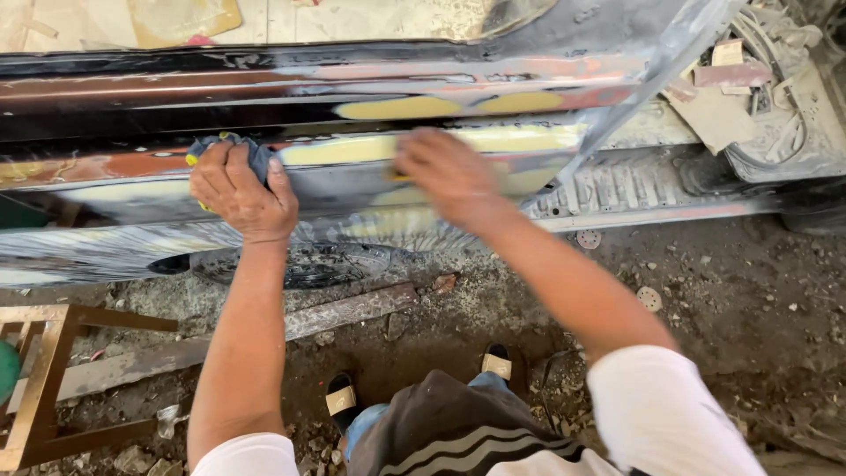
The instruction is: The person repeatedly dips a sanding block and a yellow sponge into a green bucket of water. They then use these tools to wet sand the surface of a large, curved car part, likely a bumper, which is resting on a wooden stand.
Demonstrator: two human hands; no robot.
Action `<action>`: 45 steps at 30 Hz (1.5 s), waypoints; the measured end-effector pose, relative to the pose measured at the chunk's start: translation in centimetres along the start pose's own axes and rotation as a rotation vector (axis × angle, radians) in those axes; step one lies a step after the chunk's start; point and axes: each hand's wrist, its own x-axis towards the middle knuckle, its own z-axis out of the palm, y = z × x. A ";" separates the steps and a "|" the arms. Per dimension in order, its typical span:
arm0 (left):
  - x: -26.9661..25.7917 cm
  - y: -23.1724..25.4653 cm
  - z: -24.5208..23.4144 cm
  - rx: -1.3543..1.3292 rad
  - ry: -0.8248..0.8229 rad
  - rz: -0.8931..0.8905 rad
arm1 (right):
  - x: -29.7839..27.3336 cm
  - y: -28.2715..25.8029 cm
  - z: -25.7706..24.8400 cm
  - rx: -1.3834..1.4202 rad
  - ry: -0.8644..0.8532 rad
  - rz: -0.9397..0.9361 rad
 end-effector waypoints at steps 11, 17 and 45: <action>-0.1 -0.1 0.3 0.003 -0.038 0.036 | -9.8 7.8 -10.4 -0.112 0.066 0.180; -0.3 1.4 0.9 0.009 -0.030 0.028 | -7.3 5.7 -7.7 -0.090 -0.057 0.162; -0.6 -1.7 -0.6 -0.035 -0.195 0.163 | 4.0 -3.5 2.3 0.137 -0.001 -0.127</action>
